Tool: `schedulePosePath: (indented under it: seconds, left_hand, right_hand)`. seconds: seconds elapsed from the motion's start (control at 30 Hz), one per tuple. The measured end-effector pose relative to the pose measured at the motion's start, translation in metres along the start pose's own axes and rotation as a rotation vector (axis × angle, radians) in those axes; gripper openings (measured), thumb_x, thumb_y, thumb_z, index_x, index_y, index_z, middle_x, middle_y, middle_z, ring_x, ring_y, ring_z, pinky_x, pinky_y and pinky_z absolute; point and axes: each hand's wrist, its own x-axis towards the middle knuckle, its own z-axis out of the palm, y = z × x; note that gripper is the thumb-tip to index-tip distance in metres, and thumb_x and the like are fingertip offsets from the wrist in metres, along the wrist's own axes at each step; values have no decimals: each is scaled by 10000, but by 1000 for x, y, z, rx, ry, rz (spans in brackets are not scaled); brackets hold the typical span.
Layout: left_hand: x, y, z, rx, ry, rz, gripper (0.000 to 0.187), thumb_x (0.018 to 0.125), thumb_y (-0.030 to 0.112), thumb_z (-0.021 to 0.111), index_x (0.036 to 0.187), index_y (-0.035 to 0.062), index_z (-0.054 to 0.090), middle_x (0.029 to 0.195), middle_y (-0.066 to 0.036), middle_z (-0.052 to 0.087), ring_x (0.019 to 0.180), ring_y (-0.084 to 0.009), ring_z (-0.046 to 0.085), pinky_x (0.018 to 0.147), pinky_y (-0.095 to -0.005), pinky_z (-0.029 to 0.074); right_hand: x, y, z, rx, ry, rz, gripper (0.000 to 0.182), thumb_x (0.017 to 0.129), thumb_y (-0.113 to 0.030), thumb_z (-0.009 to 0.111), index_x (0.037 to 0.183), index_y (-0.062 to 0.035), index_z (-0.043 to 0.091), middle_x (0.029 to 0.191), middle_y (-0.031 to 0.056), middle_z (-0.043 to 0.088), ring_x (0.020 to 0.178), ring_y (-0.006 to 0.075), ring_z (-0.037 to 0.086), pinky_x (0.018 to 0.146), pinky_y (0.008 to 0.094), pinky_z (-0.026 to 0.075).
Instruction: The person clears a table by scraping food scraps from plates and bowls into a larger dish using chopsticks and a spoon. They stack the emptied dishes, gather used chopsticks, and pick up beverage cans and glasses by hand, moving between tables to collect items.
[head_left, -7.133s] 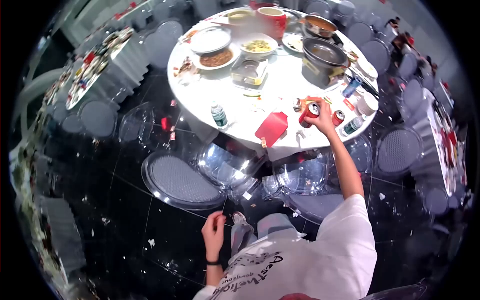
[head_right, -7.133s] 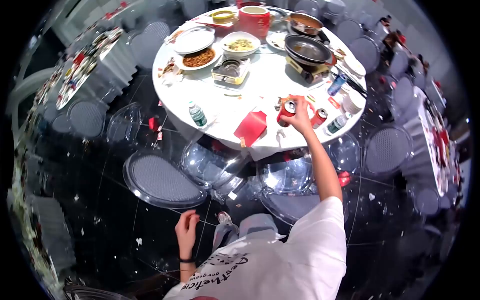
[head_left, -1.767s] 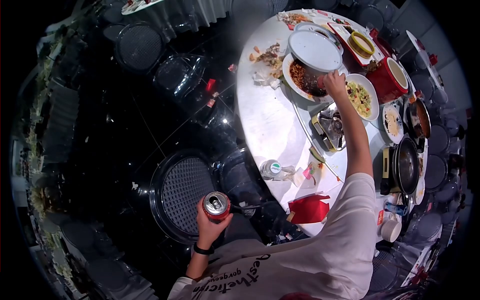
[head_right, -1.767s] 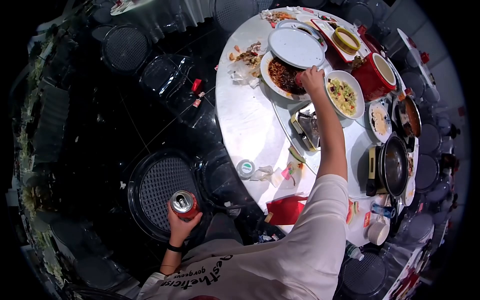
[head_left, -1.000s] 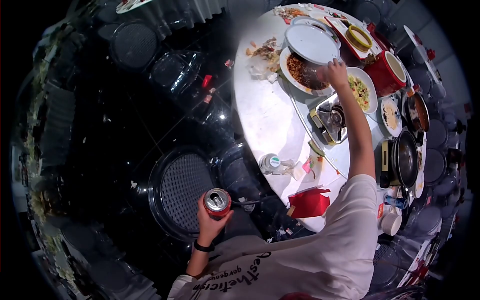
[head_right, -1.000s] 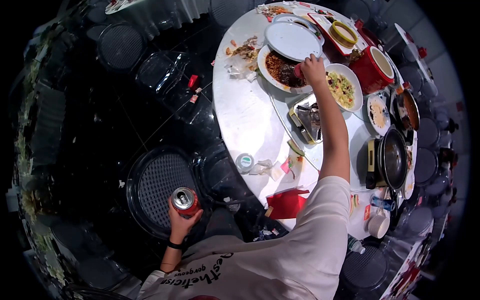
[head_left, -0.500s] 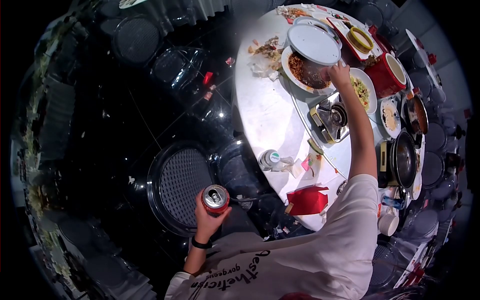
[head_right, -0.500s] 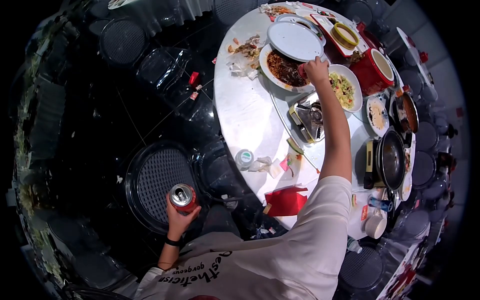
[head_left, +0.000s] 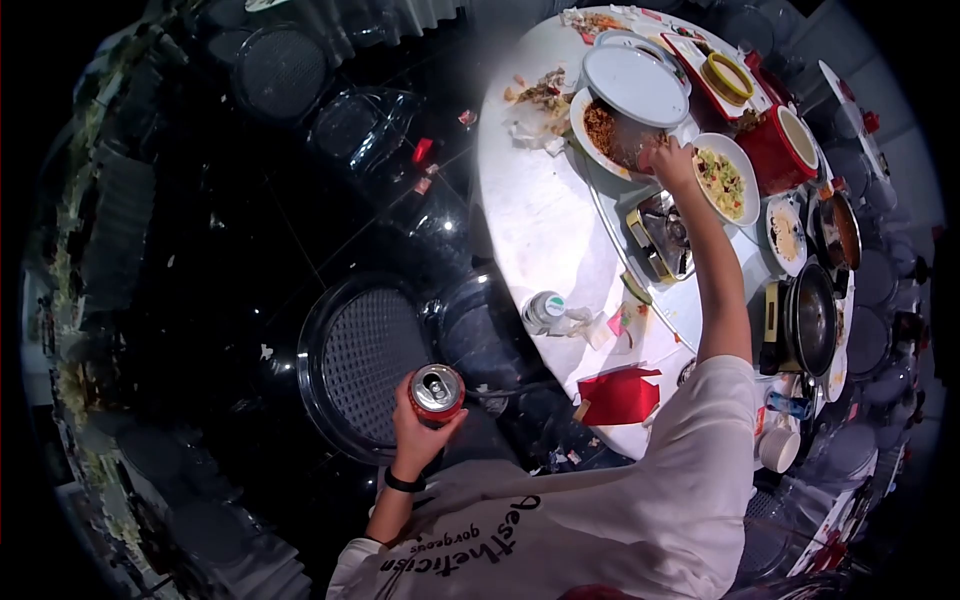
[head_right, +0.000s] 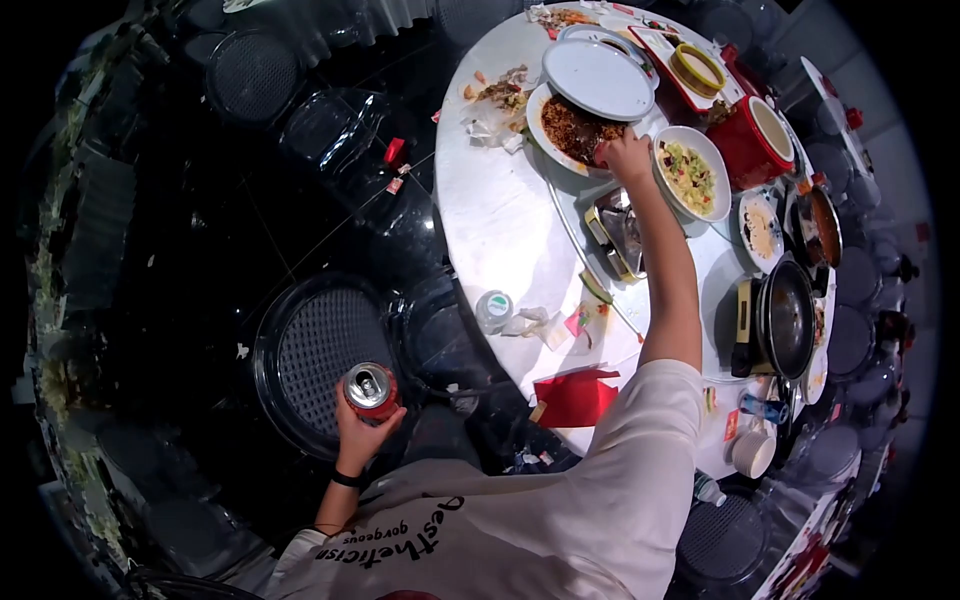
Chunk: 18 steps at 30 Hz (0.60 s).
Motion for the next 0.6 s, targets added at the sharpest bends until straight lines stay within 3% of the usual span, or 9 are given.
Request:
schedulePosePath:
  seconds: [0.23,0.4,0.5,0.57,0.6]
  left_hand:
    - [-5,-2,0,-57,6,-27,865,617,183,860,1291,-9,353,1141,-183,588,1037,-288,611,864,-365,498]
    - [-5,2,2,-45,-20,-21,862,623,184,854,1294,-9,348,1137,-179,590,1025,-284,615,853,-367,500]
    - [-5,6,4,-40,-49,-8,855,624,183,854,1289,-7,351,1136,-176,587,1025,-283,612,853,-369,496]
    - [-6,13,4,-61,-72,-28,841,627,186,853,1279,-2,357,1141,-169,582,1033,-274,603,863,-362,486]
    - [-5,16,6,-71,-89,-34,833,628,188,853,1274,1,361,1143,-166,580,1037,-270,599,868,-358,481]
  right_hand:
    - [-18,20,-1,228,26,312,145,777,-143,565,911,-113,613,829,26,662,960,271,576,642,492,489]
    - [-25,10,1,156,-50,278,196,835,-166,522,1009,-121,599,998,42,622,1022,297,557,706,556,468]
    - [-23,-1,-30,223,87,504,183,788,-163,570,959,-104,601,953,66,625,963,304,582,689,477,520]
    - [-27,-7,-40,547,17,651,286,822,-267,598,1017,-58,593,1003,142,621,904,388,602,738,485,506]
    - [-30,-11,-40,692,13,721,348,810,-296,611,1051,-44,589,1011,156,615,932,383,596,766,455,503]
